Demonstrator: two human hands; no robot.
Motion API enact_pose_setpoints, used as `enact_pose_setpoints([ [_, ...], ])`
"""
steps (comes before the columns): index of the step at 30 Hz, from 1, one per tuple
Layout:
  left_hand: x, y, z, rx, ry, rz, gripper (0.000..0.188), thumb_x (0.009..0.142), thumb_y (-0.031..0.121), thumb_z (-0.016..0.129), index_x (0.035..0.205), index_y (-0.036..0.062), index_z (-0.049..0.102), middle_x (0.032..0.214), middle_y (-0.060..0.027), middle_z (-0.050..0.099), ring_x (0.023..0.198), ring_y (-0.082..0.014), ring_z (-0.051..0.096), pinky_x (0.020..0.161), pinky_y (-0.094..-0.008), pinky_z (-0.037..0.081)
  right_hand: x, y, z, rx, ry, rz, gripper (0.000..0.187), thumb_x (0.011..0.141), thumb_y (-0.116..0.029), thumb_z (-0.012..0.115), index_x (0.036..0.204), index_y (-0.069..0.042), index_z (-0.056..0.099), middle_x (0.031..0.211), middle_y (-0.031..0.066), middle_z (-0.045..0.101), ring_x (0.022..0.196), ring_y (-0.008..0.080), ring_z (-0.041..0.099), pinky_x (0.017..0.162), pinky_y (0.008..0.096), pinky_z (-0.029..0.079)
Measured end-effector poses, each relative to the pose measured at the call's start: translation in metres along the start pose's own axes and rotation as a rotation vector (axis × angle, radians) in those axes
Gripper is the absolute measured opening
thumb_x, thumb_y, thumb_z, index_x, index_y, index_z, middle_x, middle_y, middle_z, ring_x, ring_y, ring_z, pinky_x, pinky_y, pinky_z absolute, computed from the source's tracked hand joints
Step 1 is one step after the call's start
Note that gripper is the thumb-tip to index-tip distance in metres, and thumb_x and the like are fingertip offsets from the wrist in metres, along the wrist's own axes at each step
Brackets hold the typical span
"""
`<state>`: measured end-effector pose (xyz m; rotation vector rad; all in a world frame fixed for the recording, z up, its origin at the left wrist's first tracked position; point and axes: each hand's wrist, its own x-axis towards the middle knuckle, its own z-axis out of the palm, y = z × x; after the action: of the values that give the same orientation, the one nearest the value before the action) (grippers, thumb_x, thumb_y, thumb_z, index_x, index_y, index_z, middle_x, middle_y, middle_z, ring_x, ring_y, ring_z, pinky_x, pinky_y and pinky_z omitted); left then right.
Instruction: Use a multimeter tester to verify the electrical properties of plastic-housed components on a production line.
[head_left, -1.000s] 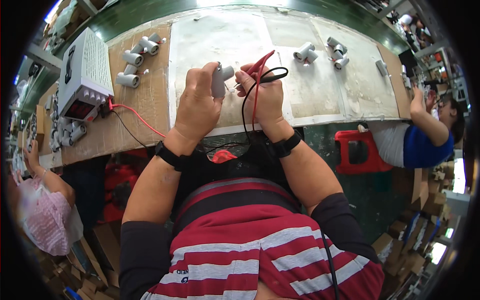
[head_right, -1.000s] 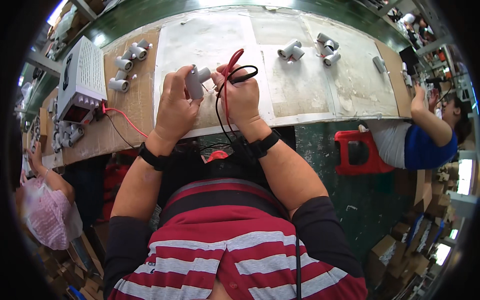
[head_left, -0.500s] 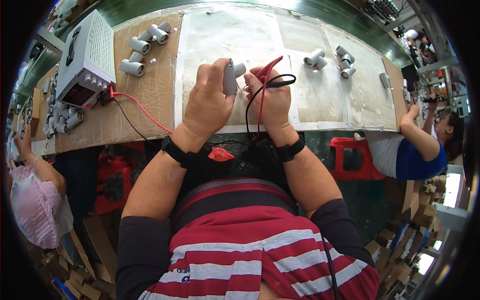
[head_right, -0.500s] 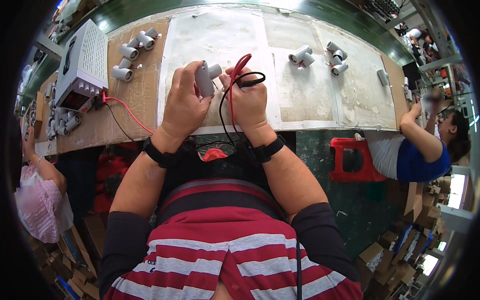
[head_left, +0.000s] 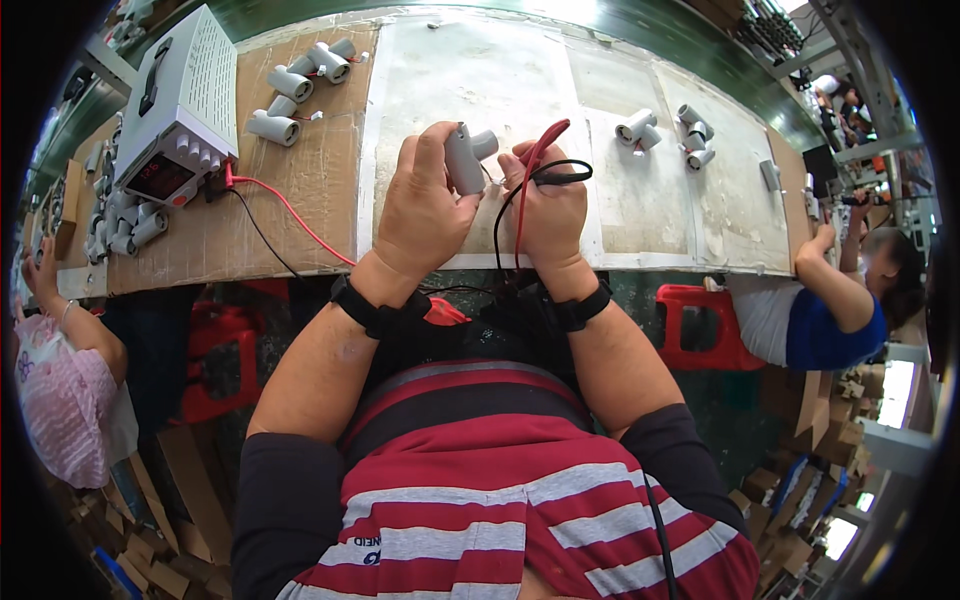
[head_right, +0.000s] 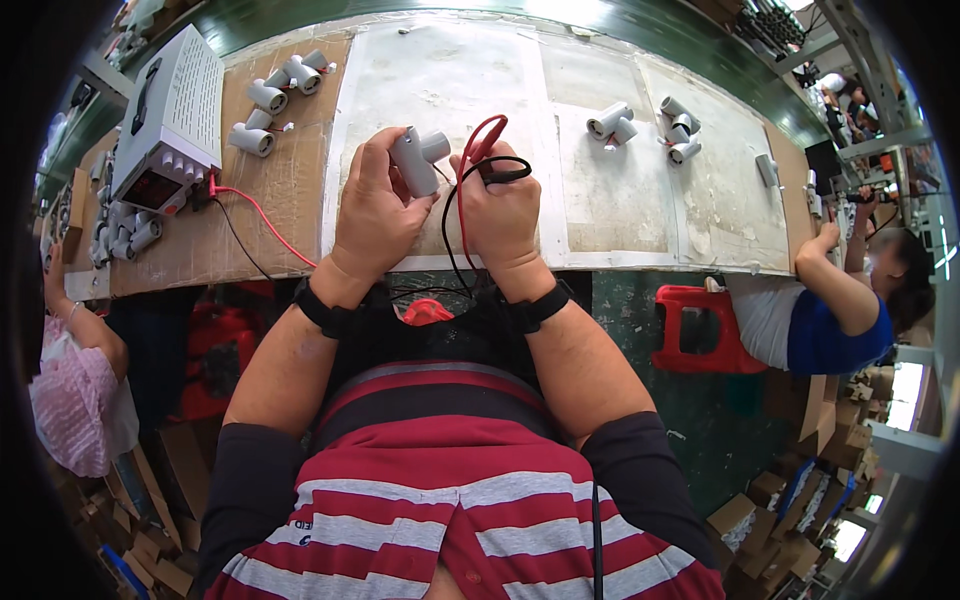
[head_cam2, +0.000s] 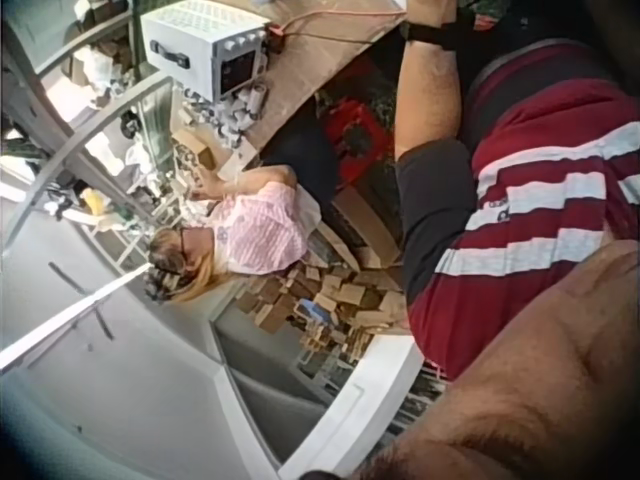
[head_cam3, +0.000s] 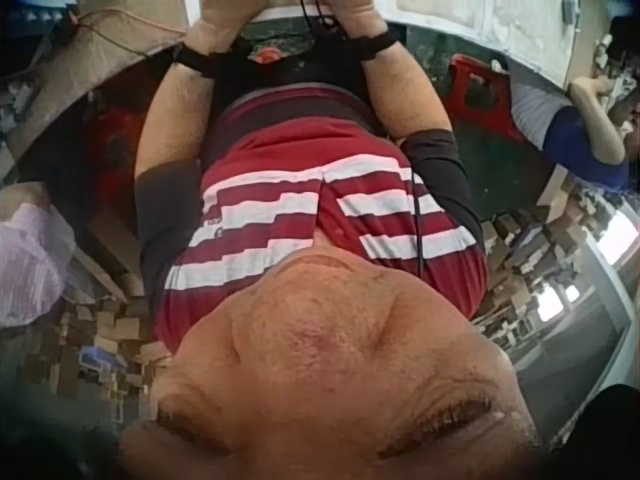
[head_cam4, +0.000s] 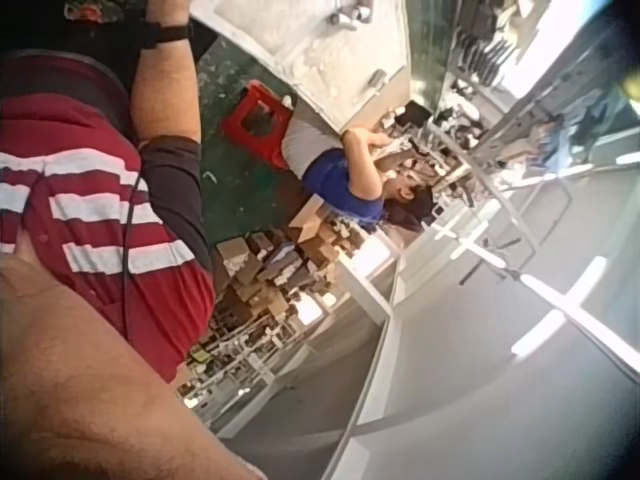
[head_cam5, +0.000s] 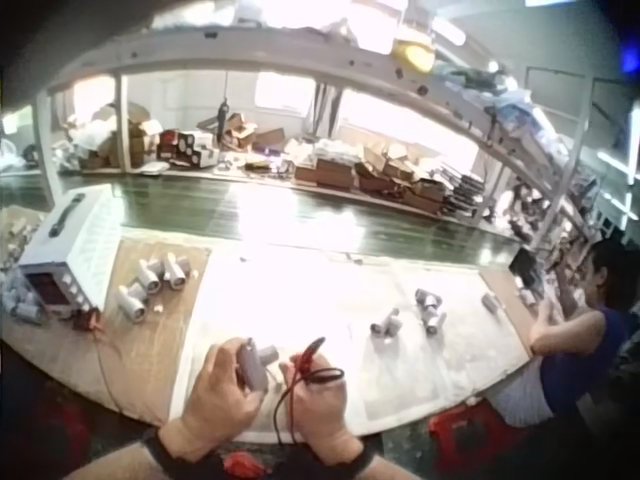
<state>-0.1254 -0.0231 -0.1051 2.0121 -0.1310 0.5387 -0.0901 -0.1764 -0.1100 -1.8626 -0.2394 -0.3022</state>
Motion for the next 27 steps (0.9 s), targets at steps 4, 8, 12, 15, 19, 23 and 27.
enact_pose_setpoints([
  [4, 0.002, -0.005, -0.004, 0.007, 0.035, 0.028, 0.069, 0.077, -0.001, 0.077, 0.138, 0.0056, 0.046, 0.116, -0.0217, 0.055, 0.096, -0.0401, 0.063, 0.080, -0.0470, 0.056, 0.002, 0.006, 0.011, 0.008, 0.019, -0.073, 0.012, 0.098, -0.014, 0.074, 0.098, -0.004, 0.067, 0.075, 0.0002, 0.065, 0.066, 0.0090, 0.059, 0.059, 0.0262, 0.047],
  [8, -0.001, -0.015, -0.003, 0.112, 0.086, 0.159, 0.067, 0.077, 0.003, 0.073, 0.139, 0.0040, 0.046, 0.114, -0.0252, 0.053, 0.096, -0.0456, 0.060, 0.082, -0.0507, 0.054, 0.004, 0.028, 0.014, 0.157, 0.039, 0.087, 0.005, 0.098, -0.007, 0.071, 0.097, -0.006, 0.066, 0.078, -0.0012, 0.064, 0.064, 0.0090, 0.056, 0.059, 0.0251, 0.046],
  [12, -0.004, -0.022, 0.016, 0.034, 0.159, 0.232, 0.066, 0.077, 0.002, 0.069, 0.138, 0.0042, 0.044, 0.115, -0.0287, 0.050, 0.093, -0.0511, 0.058, 0.079, -0.0542, 0.053, 0.002, 0.042, -0.001, 0.263, 0.066, 0.118, 0.007, 0.100, -0.010, 0.070, 0.104, -0.006, 0.066, 0.079, -0.0008, 0.064, 0.065, 0.0069, 0.057, 0.058, 0.0226, 0.046],
  [15, -0.008, -0.011, 0.004, -0.037, 0.081, 0.103, 0.067, 0.078, 0.000, 0.068, 0.139, 0.0059, 0.040, 0.114, -0.0292, 0.050, 0.092, -0.0535, 0.058, 0.078, -0.0557, 0.053, -0.002, 0.033, -0.001, 0.259, 0.003, 0.113, 0.009, 0.100, -0.010, 0.070, 0.106, -0.004, 0.066, 0.080, -0.0003, 0.064, 0.064, 0.0060, 0.056, 0.057, 0.0217, 0.045],
  [19, -0.009, -0.008, -0.003, -0.051, 0.017, 0.024, 0.071, 0.078, -0.001, 0.069, 0.141, 0.0058, 0.038, 0.118, -0.0262, 0.050, 0.099, -0.0491, 0.061, 0.081, -0.0519, 0.054, 0.000, 0.022, 0.003, 0.184, -0.026, 0.059, 0.010, 0.101, -0.011, 0.070, 0.104, -0.002, 0.066, 0.079, -0.0004, 0.063, 0.062, 0.0055, 0.055, 0.055, 0.0210, 0.043],
  [23, -0.007, -0.010, -0.006, -0.041, 0.002, 0.038, 0.073, 0.078, -0.002, 0.070, 0.142, 0.0072, 0.036, 0.119, -0.0257, 0.049, 0.097, -0.0487, 0.062, 0.079, -0.0515, 0.055, 0.001, 0.018, 0.006, 0.167, -0.009, 0.071, 0.010, 0.102, -0.010, 0.069, 0.103, -0.001, 0.064, 0.077, -0.0004, 0.060, 0.061, 0.0058, 0.053, 0.055, 0.0213, 0.043],
  [27, -0.007, -0.008, -0.007, -0.049, -0.001, 0.025, 0.073, 0.078, -0.002, 0.071, 0.142, 0.0071, 0.036, 0.119, -0.0254, 0.049, 0.097, -0.0489, 0.061, 0.080, -0.0509, 0.055, 0.001, 0.017, 0.006, 0.148, 0.003, 0.058, 0.011, 0.101, -0.012, 0.069, 0.103, -0.002, 0.065, 0.075, -0.0012, 0.061, 0.059, 0.0051, 0.053, 0.053, 0.0208, 0.042],
])
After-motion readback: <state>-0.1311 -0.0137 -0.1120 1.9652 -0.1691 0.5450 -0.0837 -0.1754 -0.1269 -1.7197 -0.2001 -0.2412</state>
